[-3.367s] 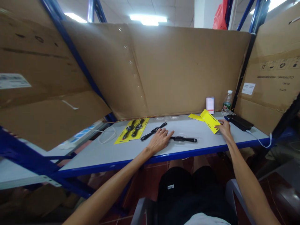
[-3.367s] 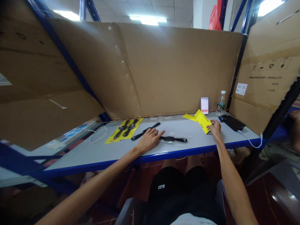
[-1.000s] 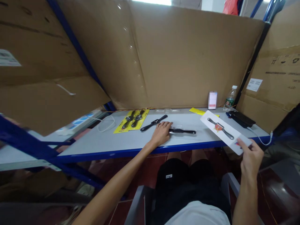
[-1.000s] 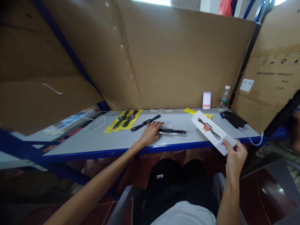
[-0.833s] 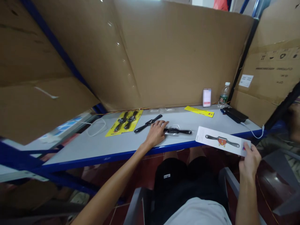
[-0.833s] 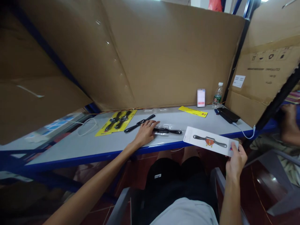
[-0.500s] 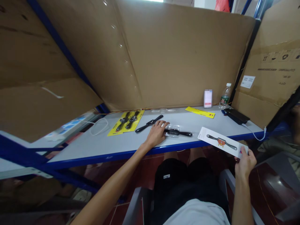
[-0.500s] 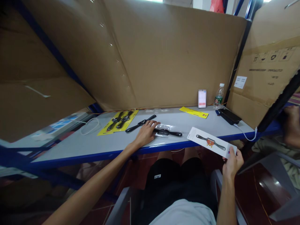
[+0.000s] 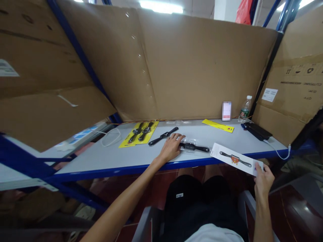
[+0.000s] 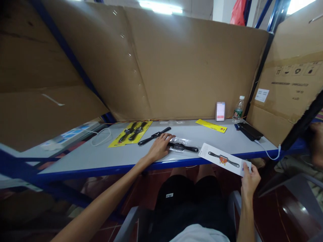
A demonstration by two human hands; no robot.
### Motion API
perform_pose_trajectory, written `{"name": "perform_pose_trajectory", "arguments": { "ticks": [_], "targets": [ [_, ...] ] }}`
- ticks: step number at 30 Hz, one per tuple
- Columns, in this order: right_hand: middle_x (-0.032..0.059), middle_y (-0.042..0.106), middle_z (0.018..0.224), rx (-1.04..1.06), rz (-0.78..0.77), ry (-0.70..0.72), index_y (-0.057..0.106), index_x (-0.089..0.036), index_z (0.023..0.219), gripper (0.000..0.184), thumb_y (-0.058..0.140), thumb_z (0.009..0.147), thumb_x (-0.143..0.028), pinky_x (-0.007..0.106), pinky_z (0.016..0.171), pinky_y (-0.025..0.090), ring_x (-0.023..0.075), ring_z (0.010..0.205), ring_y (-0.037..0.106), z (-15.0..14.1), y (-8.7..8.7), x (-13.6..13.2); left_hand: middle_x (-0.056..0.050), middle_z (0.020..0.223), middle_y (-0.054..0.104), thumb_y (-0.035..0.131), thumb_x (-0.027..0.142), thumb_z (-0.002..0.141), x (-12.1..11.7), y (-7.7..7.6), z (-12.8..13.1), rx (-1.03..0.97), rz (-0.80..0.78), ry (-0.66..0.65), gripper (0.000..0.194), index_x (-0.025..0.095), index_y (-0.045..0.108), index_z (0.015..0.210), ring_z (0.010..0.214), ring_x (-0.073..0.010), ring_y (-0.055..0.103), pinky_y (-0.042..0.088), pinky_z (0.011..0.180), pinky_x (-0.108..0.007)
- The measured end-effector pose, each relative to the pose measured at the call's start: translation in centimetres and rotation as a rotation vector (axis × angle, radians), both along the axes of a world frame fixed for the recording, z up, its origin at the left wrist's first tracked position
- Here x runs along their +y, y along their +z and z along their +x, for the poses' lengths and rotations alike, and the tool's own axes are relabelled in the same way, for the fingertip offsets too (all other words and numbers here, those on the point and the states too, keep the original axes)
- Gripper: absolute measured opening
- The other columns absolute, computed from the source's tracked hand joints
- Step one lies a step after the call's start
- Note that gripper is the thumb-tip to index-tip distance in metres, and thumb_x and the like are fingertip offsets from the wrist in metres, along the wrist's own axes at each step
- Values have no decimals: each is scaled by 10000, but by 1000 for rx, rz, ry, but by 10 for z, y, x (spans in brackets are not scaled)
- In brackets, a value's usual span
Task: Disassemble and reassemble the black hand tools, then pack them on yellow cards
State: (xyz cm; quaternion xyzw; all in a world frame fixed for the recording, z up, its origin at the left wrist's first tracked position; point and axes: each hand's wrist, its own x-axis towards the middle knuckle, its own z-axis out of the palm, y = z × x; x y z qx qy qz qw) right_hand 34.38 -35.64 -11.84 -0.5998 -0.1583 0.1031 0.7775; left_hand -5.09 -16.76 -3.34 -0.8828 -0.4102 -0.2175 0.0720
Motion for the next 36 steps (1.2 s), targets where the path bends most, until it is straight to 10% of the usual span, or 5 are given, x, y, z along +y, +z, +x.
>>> {"name": "perform_pose_trajectory", "arguments": {
  "ticks": [24, 29, 36],
  "targets": [
    [152, 745, 909, -386, -346, -85, 748, -92, 1061, 633, 679, 733, -629, 438, 804, 519, 301, 836, 655, 24, 4, 20, -131, 1383, 574, 560, 57, 750, -4, 5, 4, -22, -34, 55, 696, 206, 547, 1430, 1314, -321, 499, 459, 1064, -491],
    [69, 709, 815, -158, -180, 23, 713, -114, 1003, 629, 787, 617, -606, 356, 675, 532, 222, 722, 630, 17, -7, 9, -143, 1453, 514, 579, 46, 746, -9, 4, 6, -64, -53, 11, 726, 191, 528, 1456, 1386, -305, 446, 479, 1091, -442],
    [76, 721, 911, -156, -115, 6, 686, -117, 1076, 630, 768, 684, -603, 362, 720, 557, 231, 798, 660, -1, -13, 6, -202, 1406, 488, 581, 77, 806, -28, -4, 22, -63, -92, 323, 749, 254, 484, 1528, 1257, -353, 559, 510, 1018, -492]
  ]
}}
